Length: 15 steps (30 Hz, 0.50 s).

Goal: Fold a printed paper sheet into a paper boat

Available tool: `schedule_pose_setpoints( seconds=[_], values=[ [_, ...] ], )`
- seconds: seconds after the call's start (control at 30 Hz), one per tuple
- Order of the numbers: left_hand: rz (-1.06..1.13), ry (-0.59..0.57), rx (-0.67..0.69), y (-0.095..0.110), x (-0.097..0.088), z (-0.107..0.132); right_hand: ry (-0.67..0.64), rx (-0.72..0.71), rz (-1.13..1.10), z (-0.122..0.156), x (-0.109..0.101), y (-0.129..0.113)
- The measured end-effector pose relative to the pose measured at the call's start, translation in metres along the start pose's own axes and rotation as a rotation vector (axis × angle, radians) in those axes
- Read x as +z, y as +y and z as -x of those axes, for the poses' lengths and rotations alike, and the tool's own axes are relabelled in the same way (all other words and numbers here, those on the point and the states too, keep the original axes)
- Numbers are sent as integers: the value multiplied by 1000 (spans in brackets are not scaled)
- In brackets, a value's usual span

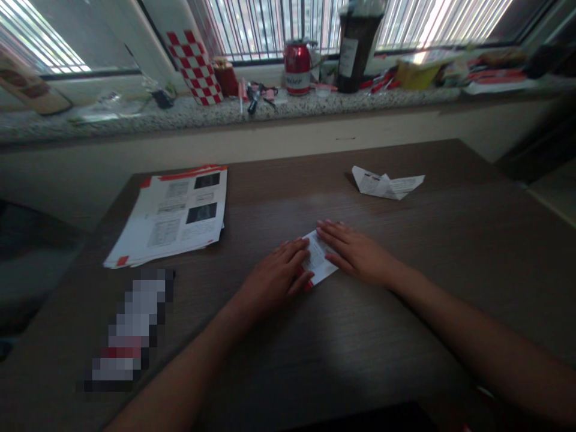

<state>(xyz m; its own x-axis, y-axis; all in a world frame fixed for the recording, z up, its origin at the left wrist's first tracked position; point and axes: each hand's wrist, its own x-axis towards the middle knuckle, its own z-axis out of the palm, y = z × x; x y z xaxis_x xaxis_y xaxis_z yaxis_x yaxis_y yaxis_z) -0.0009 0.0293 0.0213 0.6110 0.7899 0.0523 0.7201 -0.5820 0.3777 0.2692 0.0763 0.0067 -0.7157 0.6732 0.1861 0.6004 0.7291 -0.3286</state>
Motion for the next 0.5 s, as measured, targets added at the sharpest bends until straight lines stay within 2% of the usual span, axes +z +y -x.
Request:
schedule_pose_setpoints(
  seconds=[0.1, 0.27, 0.5],
  values=[
    [-38, 33, -42, 5, 4, -3, -50, 5, 44, -2, 5, -5],
    [-105, 34, -107, 16, 11, -6, -38, 56, 66, -4, 5, -10],
    [-93, 32, -98, 18, 20, -7, -19, 90, 111, -6, 12, -14]
  ],
)
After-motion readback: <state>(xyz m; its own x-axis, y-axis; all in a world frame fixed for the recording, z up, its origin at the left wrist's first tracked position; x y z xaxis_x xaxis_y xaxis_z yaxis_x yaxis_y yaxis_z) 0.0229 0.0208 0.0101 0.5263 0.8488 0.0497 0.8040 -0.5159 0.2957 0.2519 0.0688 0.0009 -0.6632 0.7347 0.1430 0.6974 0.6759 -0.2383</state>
